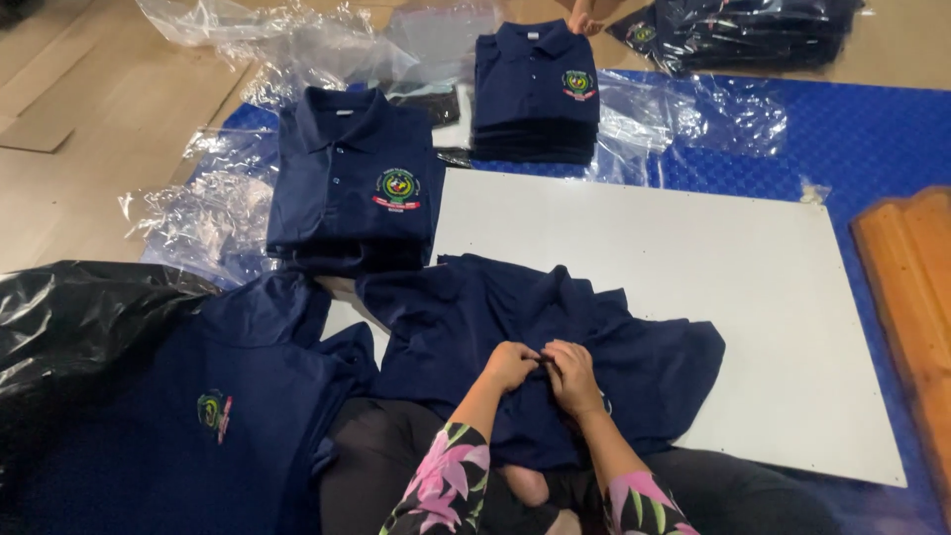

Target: Folding navy blue polo shirts on a white board and stacking them neatly.

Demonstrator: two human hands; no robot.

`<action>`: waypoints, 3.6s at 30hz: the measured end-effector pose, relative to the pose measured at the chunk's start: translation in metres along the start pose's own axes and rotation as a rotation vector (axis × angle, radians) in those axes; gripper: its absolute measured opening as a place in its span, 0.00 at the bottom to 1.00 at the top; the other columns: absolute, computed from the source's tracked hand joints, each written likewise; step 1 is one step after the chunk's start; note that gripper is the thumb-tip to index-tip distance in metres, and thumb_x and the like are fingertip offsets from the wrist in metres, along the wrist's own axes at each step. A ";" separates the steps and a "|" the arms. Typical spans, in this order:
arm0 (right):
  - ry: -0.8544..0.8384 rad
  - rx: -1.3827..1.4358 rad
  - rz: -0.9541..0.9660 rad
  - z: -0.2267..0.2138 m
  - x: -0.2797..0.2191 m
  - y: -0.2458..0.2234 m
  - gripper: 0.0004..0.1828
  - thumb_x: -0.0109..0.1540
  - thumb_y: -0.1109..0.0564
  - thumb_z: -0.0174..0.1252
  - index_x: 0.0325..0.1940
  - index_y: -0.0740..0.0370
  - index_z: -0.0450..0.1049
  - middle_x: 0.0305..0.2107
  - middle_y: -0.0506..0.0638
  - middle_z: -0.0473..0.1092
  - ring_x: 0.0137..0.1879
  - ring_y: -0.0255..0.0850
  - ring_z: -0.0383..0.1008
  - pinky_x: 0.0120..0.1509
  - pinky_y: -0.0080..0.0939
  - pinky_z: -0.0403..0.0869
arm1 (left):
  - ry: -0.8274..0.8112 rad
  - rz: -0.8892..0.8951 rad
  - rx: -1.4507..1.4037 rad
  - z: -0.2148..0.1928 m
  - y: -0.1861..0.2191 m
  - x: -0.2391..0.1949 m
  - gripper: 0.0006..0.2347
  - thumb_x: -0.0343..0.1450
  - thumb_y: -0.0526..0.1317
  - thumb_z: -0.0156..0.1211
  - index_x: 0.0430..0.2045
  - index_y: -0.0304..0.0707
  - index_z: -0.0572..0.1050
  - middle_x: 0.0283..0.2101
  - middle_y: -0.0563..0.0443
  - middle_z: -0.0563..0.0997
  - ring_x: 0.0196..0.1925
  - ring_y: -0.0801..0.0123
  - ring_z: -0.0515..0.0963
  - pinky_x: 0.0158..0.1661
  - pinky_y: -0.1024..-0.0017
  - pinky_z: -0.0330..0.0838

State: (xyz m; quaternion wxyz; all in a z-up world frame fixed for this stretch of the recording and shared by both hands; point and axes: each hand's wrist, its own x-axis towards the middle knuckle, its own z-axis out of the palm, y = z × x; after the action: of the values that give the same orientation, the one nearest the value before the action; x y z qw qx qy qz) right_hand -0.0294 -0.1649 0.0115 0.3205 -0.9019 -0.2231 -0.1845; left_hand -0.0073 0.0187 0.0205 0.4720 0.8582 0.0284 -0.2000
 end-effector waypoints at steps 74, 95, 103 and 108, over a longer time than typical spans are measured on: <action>-0.351 -0.425 0.391 -0.080 0.031 0.015 0.13 0.69 0.40 0.49 0.57 0.33 0.72 0.72 0.39 0.59 0.77 0.44 0.56 0.71 0.64 0.55 | 0.378 0.341 0.580 -0.025 0.063 -0.119 0.26 0.74 0.52 0.56 0.66 0.41 0.66 0.68 0.40 0.68 0.73 0.47 0.62 0.68 0.48 0.53; -0.301 -0.507 0.169 -0.051 0.175 -0.010 0.27 0.63 0.32 0.51 0.44 0.54 0.81 0.41 0.47 0.77 0.52 0.49 0.73 0.54 0.53 0.66 | 0.151 0.640 0.701 -0.007 0.057 -0.098 0.34 0.68 0.64 0.51 0.68 0.50 0.65 0.75 0.39 0.56 0.77 0.41 0.51 0.69 0.36 0.39; -0.062 -0.127 0.395 -0.007 0.189 0.014 0.23 0.73 0.45 0.46 0.28 0.57 0.60 0.14 0.47 0.58 0.18 0.44 0.58 0.22 0.47 0.56 | 0.160 0.670 0.615 -0.006 0.054 -0.100 0.33 0.68 0.62 0.54 0.67 0.48 0.67 0.75 0.40 0.58 0.76 0.37 0.51 0.68 0.33 0.39; 0.150 -0.690 -0.136 0.029 0.192 0.058 0.21 0.67 0.38 0.57 0.26 0.49 0.68 0.15 0.44 0.65 0.17 0.49 0.70 0.16 0.50 0.64 | 0.163 0.654 0.589 -0.006 0.056 -0.099 0.33 0.66 0.60 0.58 0.66 0.48 0.69 0.73 0.32 0.59 0.75 0.32 0.51 0.66 0.31 0.42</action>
State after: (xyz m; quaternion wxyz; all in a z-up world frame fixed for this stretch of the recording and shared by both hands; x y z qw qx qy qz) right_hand 0.1663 -0.1313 0.0527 -0.0005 -0.9241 -0.1829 -0.3357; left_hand -0.0830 0.0066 0.1041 0.2419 0.9328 -0.2656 0.0285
